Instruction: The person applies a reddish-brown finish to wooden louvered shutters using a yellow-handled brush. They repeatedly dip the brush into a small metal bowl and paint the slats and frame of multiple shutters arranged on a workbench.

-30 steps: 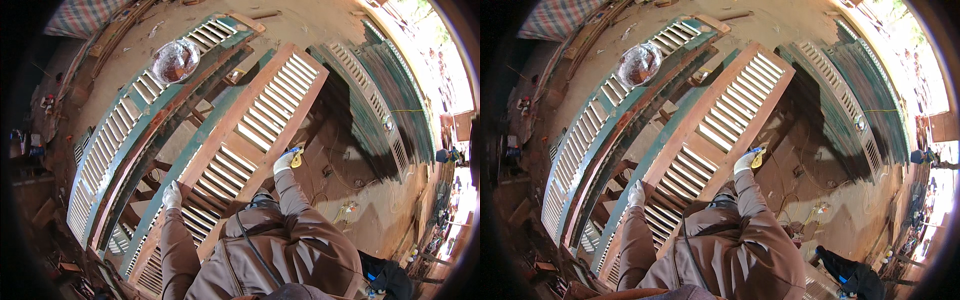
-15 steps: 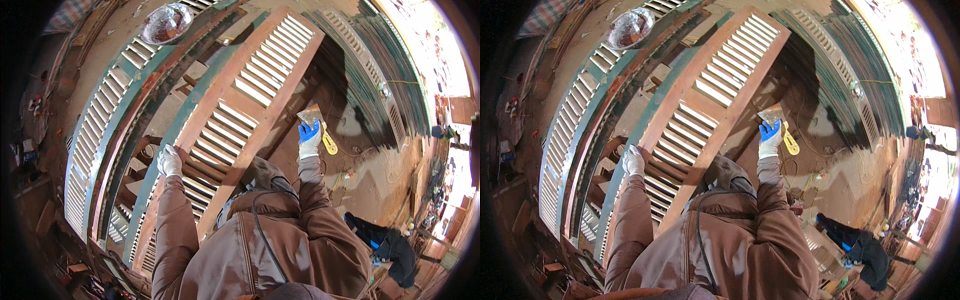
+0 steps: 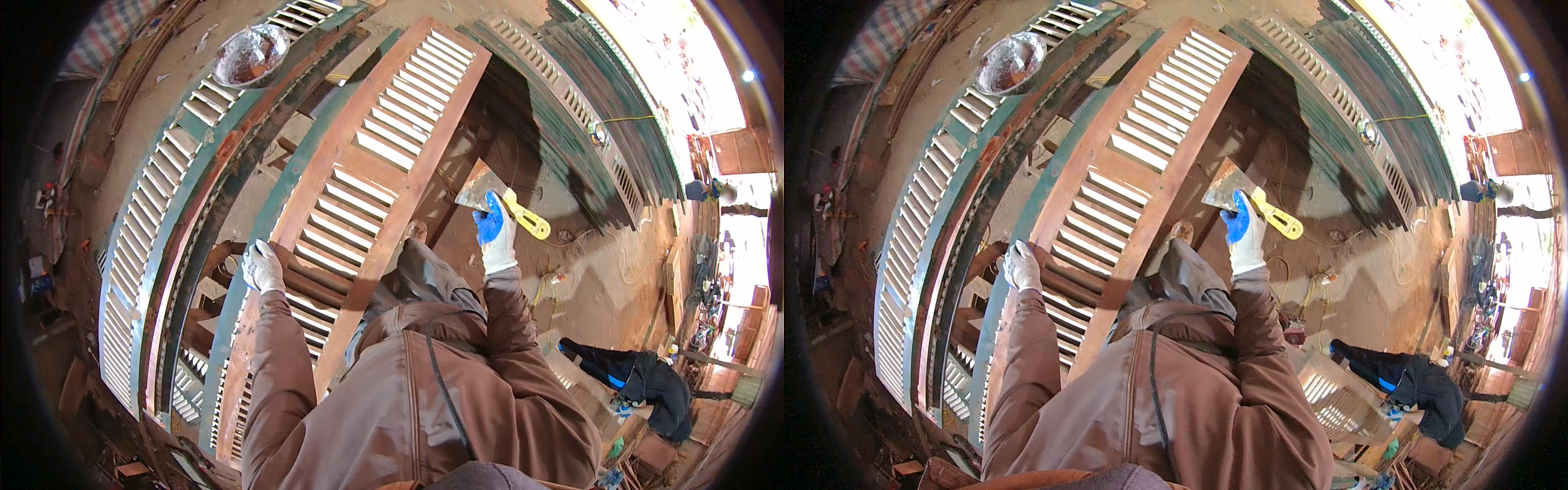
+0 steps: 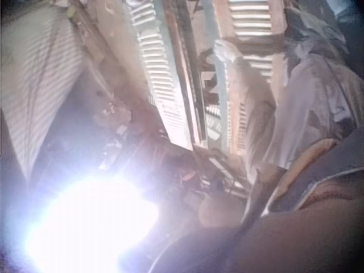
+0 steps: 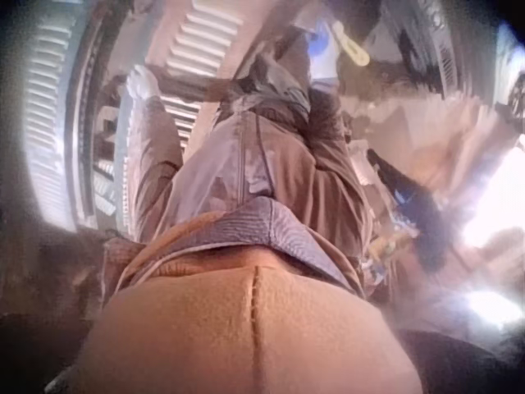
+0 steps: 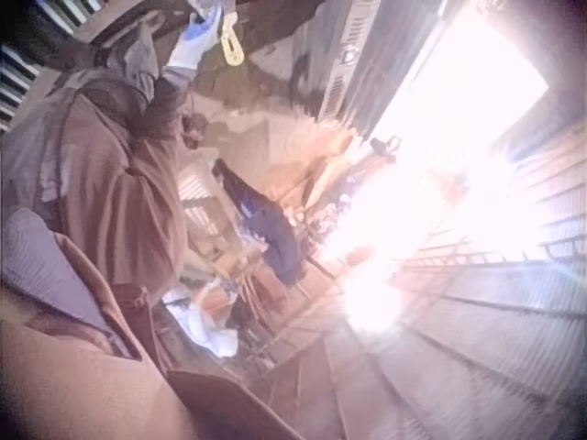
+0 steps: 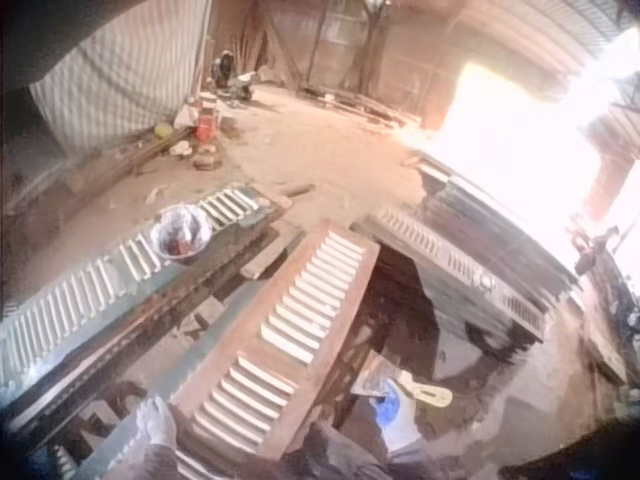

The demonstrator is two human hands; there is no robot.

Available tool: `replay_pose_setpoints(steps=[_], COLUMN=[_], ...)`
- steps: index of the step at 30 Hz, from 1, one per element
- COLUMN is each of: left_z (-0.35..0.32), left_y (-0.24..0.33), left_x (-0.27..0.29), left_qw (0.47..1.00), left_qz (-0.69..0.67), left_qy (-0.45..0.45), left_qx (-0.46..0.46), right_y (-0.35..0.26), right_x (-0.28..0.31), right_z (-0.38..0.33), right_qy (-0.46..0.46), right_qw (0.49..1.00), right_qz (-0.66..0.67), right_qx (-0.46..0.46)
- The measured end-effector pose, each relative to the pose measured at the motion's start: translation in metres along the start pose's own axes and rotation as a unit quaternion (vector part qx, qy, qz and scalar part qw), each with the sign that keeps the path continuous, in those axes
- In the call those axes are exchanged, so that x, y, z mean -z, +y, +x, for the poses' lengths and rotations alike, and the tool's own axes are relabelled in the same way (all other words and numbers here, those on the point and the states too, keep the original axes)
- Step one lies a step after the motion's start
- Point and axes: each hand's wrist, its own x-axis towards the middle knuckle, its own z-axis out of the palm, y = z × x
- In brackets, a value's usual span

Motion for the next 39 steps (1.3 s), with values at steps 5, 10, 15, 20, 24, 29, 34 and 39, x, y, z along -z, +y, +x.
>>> replay_pose_setpoints(steps=[5,10,15,20,24,29,34,39], left_z=[-0.002,0.041,0.176,0.338,0.361,0.320,0.209,0.125], left_y=[0.008,0.061,0.178,0.235,0.208,0.289,0.329,0.380], left_x=[-0.006,-0.004,-0.018,-0.012,-0.036,-0.034,-0.004,0.011], left_qw=[0.995,0.987,0.863,0.617,0.565,0.563,0.546,0.533], left_qz=[0.019,-0.016,-0.499,-0.747,-0.797,-0.809,-0.816,-0.826], left_qy=[0.094,0.154,0.055,-0.023,-0.069,-0.048,-0.091,-0.123], left_qx=[0.015,0.033,-0.060,0.247,0.200,0.160,0.165,0.139], right_y=[-0.027,-0.067,-0.083,-0.107,-0.140,-0.149,-0.129,-0.106], right_x=[0.009,-0.033,-0.076,-0.141,-0.150,-0.167,-0.270,-0.338], right_z=[0.037,0.084,0.196,0.286,0.324,0.334,0.275,0.244], right_qy=[-0.051,-0.096,-0.152,-0.239,-0.255,-0.337,-0.519,-0.553], right_qw=[0.993,0.980,0.972,0.949,0.922,0.871,0.729,0.372], right_qz=[-0.073,-0.141,-0.166,-0.205,-0.289,-0.354,-0.390,-0.505], right_qx=[0.071,0.103,0.067,0.028,-0.025,0.049,0.220,0.548])
